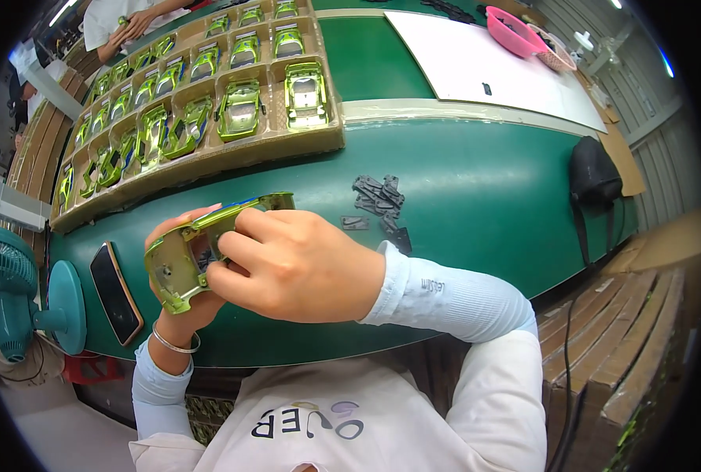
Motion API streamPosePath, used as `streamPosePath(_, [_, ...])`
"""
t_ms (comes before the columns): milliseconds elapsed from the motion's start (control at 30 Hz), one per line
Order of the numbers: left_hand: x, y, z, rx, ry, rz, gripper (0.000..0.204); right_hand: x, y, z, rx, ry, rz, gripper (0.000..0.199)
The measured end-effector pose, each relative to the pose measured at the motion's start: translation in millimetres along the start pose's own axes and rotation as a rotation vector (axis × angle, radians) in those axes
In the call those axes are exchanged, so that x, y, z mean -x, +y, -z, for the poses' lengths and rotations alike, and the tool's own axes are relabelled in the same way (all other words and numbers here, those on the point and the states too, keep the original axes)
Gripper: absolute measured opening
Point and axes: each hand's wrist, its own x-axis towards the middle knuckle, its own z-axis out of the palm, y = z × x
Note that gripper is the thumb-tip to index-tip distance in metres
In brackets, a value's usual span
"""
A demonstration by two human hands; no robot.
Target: The person assembles toy car bodies by taking car shells from a tray and attaching small plastic components to them by hand.
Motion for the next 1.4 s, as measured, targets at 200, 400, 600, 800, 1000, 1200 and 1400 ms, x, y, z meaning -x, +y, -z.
streamPosePath(200, [4,0,1,0.041,0.029,0.039,0.077,5,-4,-2,-0.133,-0.02,-0.06,0.014])
streamPosePath(400, [9,0,2,0.075,0.1,0.145,0.078,8,-3,-5,-0.193,0.03,-0.027,0.013])
streamPosePath(600, [11,3,5,0.087,0.093,0.266,0.08,6,-6,-4,-0.398,0.055,-0.134,0.012])
streamPosePath(800, [11,6,0,0.155,0.25,0.387,0.087,3,-8,-10,-0.62,0.141,-0.266,0.011])
streamPosePath(1000, [7,0,4,-0.104,0.305,0.297,0.087,4,-3,-9,-0.934,0.066,-0.568,0.008])
streamPosePath(1200, [7,4,-5,-0.066,0.343,0.29,0.093,5,-17,-23,-0.898,0.274,-0.585,0.01])
streamPosePath(1400, [-14,13,-4,-0.593,0.332,-0.125,0.085,4,-9,-20,-1.407,0.197,-1.078,0.013])
